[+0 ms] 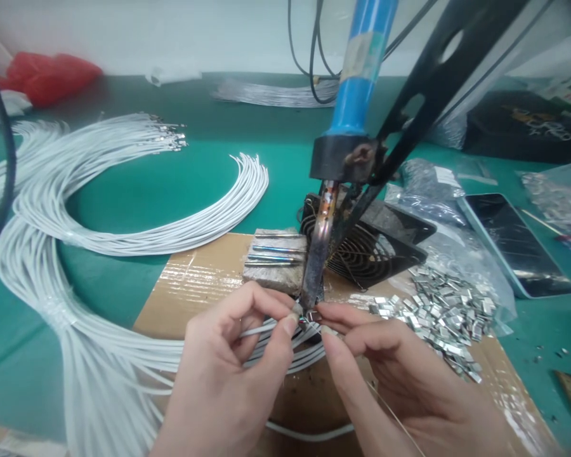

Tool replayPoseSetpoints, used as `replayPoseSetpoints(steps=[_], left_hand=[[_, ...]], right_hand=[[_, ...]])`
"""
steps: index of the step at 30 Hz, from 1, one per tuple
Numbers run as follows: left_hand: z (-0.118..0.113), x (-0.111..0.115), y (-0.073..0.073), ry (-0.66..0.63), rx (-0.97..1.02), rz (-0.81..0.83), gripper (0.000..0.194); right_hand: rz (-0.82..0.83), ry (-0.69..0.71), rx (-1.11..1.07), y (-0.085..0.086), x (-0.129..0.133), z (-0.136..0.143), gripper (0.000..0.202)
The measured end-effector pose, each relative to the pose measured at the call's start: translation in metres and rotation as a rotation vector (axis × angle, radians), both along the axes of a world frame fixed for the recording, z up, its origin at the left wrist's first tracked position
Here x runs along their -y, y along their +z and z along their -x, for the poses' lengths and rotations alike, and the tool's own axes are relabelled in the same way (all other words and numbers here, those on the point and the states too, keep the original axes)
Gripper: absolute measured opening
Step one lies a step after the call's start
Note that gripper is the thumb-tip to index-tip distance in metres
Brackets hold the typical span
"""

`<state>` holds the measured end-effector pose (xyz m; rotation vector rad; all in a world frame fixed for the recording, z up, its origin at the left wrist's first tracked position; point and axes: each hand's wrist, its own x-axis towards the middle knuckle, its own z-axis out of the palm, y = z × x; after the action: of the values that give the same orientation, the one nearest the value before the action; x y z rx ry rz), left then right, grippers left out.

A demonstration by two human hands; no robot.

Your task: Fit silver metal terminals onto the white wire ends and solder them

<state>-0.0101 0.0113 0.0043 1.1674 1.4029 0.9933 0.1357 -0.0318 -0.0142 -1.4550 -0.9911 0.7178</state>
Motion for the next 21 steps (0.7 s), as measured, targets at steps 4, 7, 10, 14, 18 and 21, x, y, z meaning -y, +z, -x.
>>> replayPoseSetpoints(steps=[4, 7, 10, 14, 18, 21], left_hand=[[0.001, -0.001, 0.001, 0.004, 0.007, -0.004, 0.013], [0.002, 0.000, 0.003, -0.006, 0.023, -0.012, 0.012], [0.004, 0.000, 0.002, -0.011, 0.040, -0.006, 0.013], [0.004, -0.002, 0.001, -0.012, 0.048, -0.007, 0.014], [0.002, -0.002, 0.001, -0.009, 0.030, -0.006, 0.013], [0.000, -0.001, 0.003, -0.002, 0.019, 0.001, 0.013]], right_hand=[[-0.007, 0.011, -0.020, 0.001, 0.000, -0.001, 0.018], [-0.012, 0.013, -0.028, 0.002, -0.001, -0.001, 0.019], [0.005, -0.004, -0.016, 0.003, -0.001, 0.000, 0.022], [0.009, -0.013, -0.016, 0.001, 0.001, 0.005, 0.021], [0.036, -0.045, -0.017, -0.001, 0.003, 0.010, 0.023], [0.022, -0.044, 0.000, 0.000, 0.002, 0.008, 0.022]])
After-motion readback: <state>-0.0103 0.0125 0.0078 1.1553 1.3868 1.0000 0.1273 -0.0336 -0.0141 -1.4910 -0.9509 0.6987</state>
